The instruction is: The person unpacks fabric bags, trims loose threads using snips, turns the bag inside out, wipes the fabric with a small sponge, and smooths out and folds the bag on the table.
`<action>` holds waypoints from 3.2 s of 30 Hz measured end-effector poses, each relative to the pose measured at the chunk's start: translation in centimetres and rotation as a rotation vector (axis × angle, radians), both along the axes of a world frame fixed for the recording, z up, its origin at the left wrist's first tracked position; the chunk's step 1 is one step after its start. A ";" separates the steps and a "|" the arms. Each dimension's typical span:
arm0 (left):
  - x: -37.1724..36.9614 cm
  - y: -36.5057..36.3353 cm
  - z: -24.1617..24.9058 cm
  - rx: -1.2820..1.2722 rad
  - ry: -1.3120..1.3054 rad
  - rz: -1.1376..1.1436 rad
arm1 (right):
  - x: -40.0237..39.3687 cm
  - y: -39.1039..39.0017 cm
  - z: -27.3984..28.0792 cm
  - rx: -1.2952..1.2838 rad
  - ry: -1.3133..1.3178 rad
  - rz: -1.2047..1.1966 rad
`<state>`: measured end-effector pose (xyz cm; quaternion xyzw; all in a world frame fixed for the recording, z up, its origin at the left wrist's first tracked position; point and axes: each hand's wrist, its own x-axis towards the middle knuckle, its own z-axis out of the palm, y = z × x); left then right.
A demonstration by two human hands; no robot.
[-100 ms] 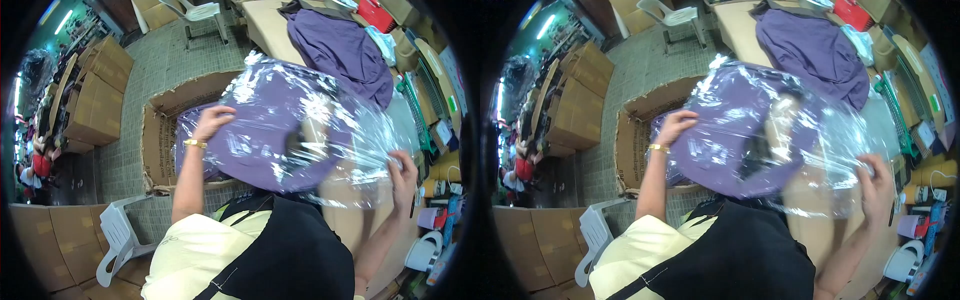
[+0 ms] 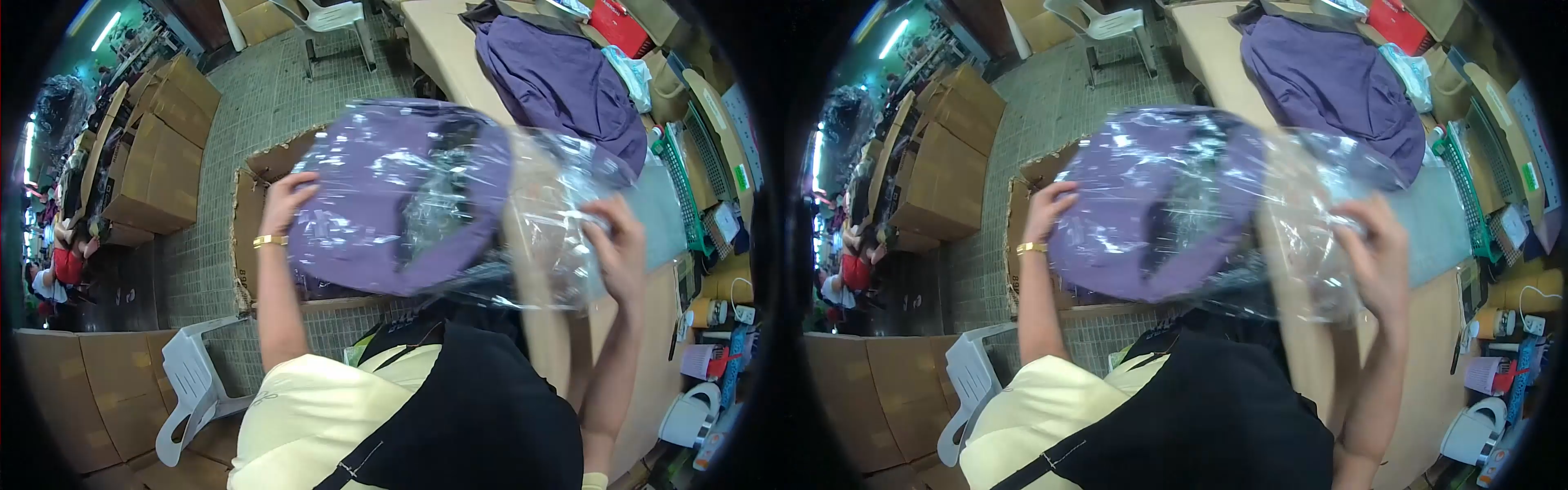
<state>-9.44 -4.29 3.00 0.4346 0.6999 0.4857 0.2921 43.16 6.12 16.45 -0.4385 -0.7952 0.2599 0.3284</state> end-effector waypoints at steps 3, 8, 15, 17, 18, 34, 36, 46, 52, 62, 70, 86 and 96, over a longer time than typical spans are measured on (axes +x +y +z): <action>-4.2 -4.2 -1.7 0.050 0.010 0.162 | -5.9 2.5 -1.2 0.012 0.017 0.145; -8.6 -7.7 -7.6 -0.264 0.207 0.156 | -10.7 4.8 -9.6 0.013 -0.213 0.203; 9.0 1.8 -19.3 -0.504 0.552 -0.238 | -11.2 3.1 -9.4 0.134 -0.395 0.292; 13.8 4.2 -19.8 -0.611 0.488 -0.304 | -10.4 2.6 -8.2 0.146 -0.386 0.282; 15.3 5.3 -20.9 -0.715 0.514 -0.318 | -9.8 2.2 -7.3 0.120 -0.395 0.281; 13.5 9.1 -24.5 -0.134 0.745 -0.041 | 9.1 -7.4 -5.0 0.155 -0.062 -0.405; 14.2 9.6 -25.0 -0.146 0.838 -0.029 | 12.6 -8.1 -4.7 0.193 -0.109 -0.550; 28.0 20.3 -1.0 0.852 0.542 -0.190 | 39.1 -9.6 -13.4 0.271 -0.528 -1.286; 38.1 30.1 7.7 0.766 0.809 -0.541 | 38.9 -7.2 -13.3 0.036 -0.558 -1.411; 37.5 40.7 7.6 0.422 0.765 -0.425 | 38.5 -7.5 -12.8 0.055 -0.551 -1.434; 45.6 26.7 21.7 0.845 0.426 -0.846 | 41.2 -7.4 -15.1 0.162 -0.155 -1.474; 52.4 4.1 6.2 0.410 0.972 -1.637 | 23.0 -14.1 -10.7 0.243 -0.457 -0.669; 49.8 3.1 3.0 0.524 0.883 -1.525 | 29.7 -17.2 -3.8 -0.124 -0.315 -1.027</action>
